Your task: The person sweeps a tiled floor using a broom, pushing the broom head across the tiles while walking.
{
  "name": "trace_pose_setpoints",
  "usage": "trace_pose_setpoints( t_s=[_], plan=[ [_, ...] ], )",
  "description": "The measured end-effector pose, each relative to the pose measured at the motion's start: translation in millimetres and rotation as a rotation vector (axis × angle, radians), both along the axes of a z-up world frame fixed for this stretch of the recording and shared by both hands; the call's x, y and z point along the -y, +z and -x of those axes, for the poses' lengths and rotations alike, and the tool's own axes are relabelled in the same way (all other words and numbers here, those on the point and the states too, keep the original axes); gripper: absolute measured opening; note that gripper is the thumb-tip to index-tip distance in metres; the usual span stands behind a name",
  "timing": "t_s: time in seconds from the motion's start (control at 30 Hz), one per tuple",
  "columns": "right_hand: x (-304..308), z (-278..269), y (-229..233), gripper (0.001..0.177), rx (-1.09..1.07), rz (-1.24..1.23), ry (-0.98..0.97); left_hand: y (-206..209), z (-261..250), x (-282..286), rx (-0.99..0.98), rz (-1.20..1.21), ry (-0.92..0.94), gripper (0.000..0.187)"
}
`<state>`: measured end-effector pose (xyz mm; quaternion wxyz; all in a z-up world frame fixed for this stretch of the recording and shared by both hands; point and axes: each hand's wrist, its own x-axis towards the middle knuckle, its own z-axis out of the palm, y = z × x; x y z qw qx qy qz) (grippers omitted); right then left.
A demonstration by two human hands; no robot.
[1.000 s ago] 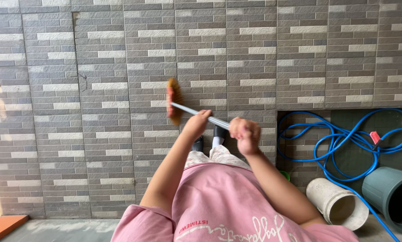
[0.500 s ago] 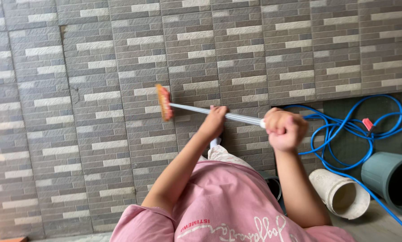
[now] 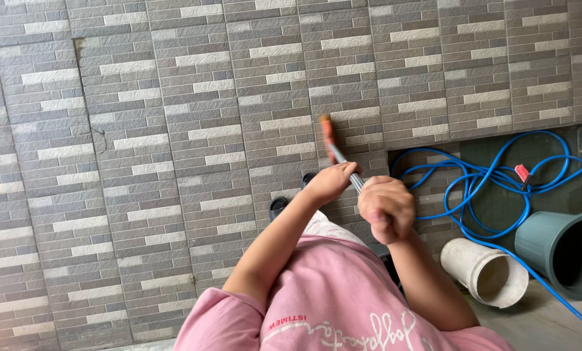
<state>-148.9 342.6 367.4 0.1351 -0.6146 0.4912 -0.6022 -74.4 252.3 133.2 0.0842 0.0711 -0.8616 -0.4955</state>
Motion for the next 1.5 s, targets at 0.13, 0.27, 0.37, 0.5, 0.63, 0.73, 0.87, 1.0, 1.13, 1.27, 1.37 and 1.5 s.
trace_pose_setpoints(
  t_s=[0.13, 0.27, 0.37, 0.5, 0.63, 0.73, 0.87, 1.0, 1.13, 1.27, 1.37, 1.5],
  plan=[
    [-9, -11, -33, 0.052, 0.234, 0.071, -0.108, -12, -42, 22, 0.002, 0.108, 0.034, 0.024],
    [0, -37, -102, 0.049, 0.601, 0.036, -0.178, -59, -88, 51, 0.308, 0.124, 0.125, 0.019],
    [9, -49, -148, 0.050, 0.709, -0.048, -0.173, -103, -122, 74, 0.231, 0.156, 0.202, 0.019],
    [6, -54, -175, 0.056, 0.725, -0.253, -0.113, -134, -147, 87, 0.419, 0.382, 0.293, 0.017],
    [-13, -53, -159, 0.061, 0.799, -0.235, -0.151, -115, -147, 80, 0.427, 0.353, 0.210, 0.013],
    [-23, -44, -116, 0.061, 0.697, -0.067, -0.200, -78, -120, 57, 0.282, 0.308, 0.179, 0.018],
    [-22, -40, -37, 0.053, 0.471, 0.139, -0.255, -22, -70, 32, -0.015, 0.071, 0.046, 0.029],
    [-18, -50, 14, 0.045, 0.215, 0.147, -0.256, 8, -45, 0, -0.079, -0.033, 0.019, 0.032],
    [-12, -65, 20, 0.040, -0.009, 0.037, -0.141, -5, -39, -22, -0.100, -0.051, 0.031, 0.043],
    [-6, -85, 7, 0.037, -0.063, 0.020, -0.116, -16, -60, -16, 0.055, 0.063, 0.052, 0.052],
    [-20, -93, -3, 0.039, 0.125, 0.018, -0.128, -8, -90, -6, 0.077, 0.117, 0.027, 0.045],
    [-29, -93, -50, 0.041, 0.518, 0.078, -0.199, -15, -127, 11, 0.184, 0.157, 0.070, 0.034]
  ],
)
